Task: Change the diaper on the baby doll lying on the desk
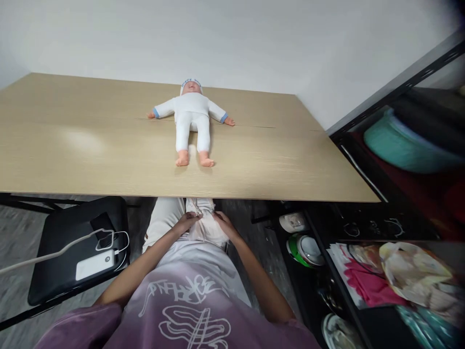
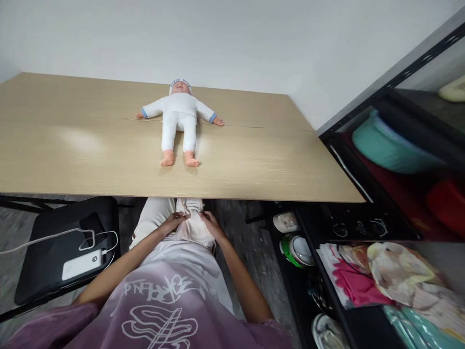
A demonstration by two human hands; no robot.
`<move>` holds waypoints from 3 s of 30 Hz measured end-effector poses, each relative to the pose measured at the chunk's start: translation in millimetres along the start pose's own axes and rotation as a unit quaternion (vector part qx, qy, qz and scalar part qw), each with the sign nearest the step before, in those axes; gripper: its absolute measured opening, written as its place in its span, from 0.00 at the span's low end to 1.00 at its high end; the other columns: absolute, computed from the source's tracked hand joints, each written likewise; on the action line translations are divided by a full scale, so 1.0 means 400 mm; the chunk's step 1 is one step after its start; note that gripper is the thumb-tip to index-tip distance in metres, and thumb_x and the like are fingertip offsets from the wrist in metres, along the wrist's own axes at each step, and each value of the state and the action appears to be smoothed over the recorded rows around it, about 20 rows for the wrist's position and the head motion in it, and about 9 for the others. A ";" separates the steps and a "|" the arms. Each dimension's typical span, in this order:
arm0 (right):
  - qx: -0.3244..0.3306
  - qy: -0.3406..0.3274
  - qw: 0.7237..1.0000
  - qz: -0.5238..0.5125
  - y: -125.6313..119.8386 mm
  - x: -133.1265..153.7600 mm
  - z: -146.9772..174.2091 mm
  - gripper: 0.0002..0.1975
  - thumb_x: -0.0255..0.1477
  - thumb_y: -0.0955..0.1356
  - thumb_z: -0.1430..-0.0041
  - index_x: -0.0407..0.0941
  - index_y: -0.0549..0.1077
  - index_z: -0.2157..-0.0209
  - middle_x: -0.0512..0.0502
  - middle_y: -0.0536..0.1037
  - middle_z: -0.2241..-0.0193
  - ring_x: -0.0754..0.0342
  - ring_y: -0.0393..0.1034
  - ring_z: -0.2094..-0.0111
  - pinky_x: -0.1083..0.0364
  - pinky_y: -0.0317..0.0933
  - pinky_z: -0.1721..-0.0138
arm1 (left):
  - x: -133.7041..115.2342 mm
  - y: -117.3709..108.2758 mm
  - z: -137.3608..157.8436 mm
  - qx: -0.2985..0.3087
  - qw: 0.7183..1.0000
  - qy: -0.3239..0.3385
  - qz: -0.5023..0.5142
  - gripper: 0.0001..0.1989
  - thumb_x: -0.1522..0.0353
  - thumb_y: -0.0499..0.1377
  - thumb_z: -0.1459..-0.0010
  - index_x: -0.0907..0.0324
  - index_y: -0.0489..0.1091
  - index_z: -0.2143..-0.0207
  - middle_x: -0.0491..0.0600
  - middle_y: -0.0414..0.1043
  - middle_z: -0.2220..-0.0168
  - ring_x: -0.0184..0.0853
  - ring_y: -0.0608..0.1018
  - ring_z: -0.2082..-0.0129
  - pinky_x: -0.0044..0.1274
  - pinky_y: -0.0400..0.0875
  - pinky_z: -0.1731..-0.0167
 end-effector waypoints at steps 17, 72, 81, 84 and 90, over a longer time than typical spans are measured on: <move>0.065 -0.256 0.955 0.134 -0.035 0.415 0.515 0.14 0.44 0.78 0.29 0.49 0.79 0.60 0.51 0.83 0.66 0.52 0.77 0.65 0.56 0.71 0.61 | -0.179 -0.030 0.529 0.042 0.968 0.239 -0.071 0.29 0.52 0.69 0.28 0.48 0.69 0.32 0.55 0.80 0.38 0.49 0.78 0.29 0.37 0.77 0.31; 0.024 -0.394 0.791 0.468 0.189 0.504 0.120 0.35 0.45 0.67 0.17 0.51 0.63 0.17 0.39 0.54 0.14 0.35 0.48 0.14 0.29 0.49 0.16 | -0.825 -0.050 -0.133 0.151 0.482 0.559 -0.658 0.24 0.73 0.68 0.38 0.48 0.82 0.40 0.50 0.71 0.22 0.54 0.69 0.22 0.42 0.59 0.23; 0.091 -0.391 0.772 0.493 0.184 0.529 0.054 0.35 0.45 0.64 0.14 0.53 0.58 0.15 0.42 0.49 0.13 0.38 0.42 0.12 0.29 0.42 0.14 | -0.959 -0.025 -0.093 0.204 0.524 0.592 -0.577 0.19 0.68 0.60 0.30 0.52 0.81 0.40 0.55 0.84 0.37 0.53 0.77 0.35 0.43 0.68 0.34; 0.112 -0.389 0.766 0.500 0.186 0.552 0.005 0.36 0.47 0.63 0.14 0.52 0.56 0.14 0.41 0.49 0.13 0.38 0.40 0.12 0.29 0.41 0.14 | -1.040 -0.023 -0.072 0.202 0.569 0.605 -0.520 0.15 0.60 0.62 0.25 0.53 0.81 0.42 0.53 0.84 0.43 0.50 0.80 0.38 0.44 0.68 0.32; 0.119 -0.379 0.756 0.521 0.198 0.619 -0.137 0.38 0.51 0.61 0.15 0.52 0.53 0.13 0.42 0.46 0.12 0.38 0.37 0.12 0.30 0.38 0.14 | -1.133 -0.034 -0.058 0.204 0.599 0.617 -0.467 0.26 0.45 0.71 0.31 0.54 0.81 0.45 0.51 0.83 0.48 0.47 0.83 0.44 0.38 0.73 0.38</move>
Point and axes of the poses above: each hand's wrist, its own z-axis away from the middle knuckle, its own y-axis out of the palm, x = y × z, the point moved 4 cm from there along -z, towards the middle knuckle
